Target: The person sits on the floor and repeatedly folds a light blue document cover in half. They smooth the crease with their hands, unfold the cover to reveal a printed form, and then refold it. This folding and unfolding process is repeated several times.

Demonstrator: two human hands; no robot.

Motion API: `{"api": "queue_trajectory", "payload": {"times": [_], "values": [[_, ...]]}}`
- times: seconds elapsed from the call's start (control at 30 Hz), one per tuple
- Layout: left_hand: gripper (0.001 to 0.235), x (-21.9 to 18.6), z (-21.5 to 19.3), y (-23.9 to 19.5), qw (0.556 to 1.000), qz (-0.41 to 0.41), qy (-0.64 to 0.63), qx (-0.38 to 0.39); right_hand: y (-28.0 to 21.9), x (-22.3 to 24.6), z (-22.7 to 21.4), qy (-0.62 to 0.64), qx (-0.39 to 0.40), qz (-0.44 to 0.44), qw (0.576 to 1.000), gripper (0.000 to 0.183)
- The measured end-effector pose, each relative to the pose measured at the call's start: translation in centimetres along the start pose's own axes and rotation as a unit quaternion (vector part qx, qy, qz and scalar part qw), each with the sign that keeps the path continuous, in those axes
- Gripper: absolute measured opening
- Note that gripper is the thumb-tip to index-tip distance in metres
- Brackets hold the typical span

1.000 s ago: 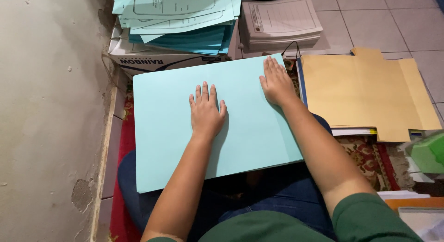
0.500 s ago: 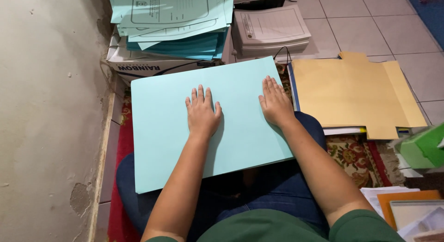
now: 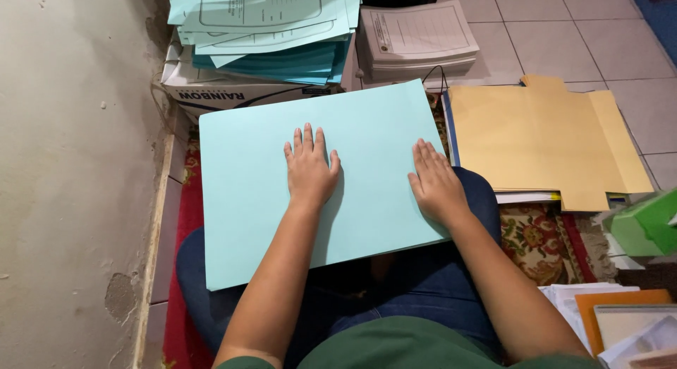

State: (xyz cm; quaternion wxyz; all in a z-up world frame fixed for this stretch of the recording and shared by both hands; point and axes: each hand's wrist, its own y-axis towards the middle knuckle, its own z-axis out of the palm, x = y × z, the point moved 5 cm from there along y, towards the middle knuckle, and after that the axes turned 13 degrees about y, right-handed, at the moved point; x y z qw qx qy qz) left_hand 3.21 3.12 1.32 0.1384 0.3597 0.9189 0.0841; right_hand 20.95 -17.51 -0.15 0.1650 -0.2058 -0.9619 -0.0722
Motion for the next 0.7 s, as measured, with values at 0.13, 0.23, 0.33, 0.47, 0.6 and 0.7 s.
{"api": "queue_trajectory", "payload": {"times": [0.13, 0.23, 0.33, 0.47, 0.6, 0.7], "values": [[0.062, 0.1, 1.1, -0.1, 1.0, 0.006, 0.012, -0.007, -0.7, -1.0, 0.5, -0.015, -0.003, -0.003, 1.0, 0.064], [0.063, -0.1, 0.9, -0.1, 1.0, 0.008, 0.016, -0.002, 0.9, -1.3, 0.4, -0.001, 0.004, 0.0, 1.0, 0.066], [0.064, 0.0, 0.7, -0.2, 1.0, 0.008, 0.022, -0.001, 4.7, -1.9, 0.5, 0.014, -0.001, -0.018, 1.0, 0.065], [0.067, -0.2, 0.9, -0.2, 0.999, 0.013, 0.037, -0.003, 10.5, -3.1, 0.7, -0.009, 0.023, 0.016, 1.0, 0.068], [0.069, -0.1, 1.2, 0.2, 0.999, 0.01, 0.038, 0.014, 15.5, -4.1, 1.3, -0.013, 0.036, 0.044, 0.998, 0.07], [0.069, -0.2, 0.8, 0.2, 0.999, 0.006, 0.031, 0.027, 15.4, -3.4, 1.2, -0.008, 0.038, 0.063, 0.997, 0.071]]}}
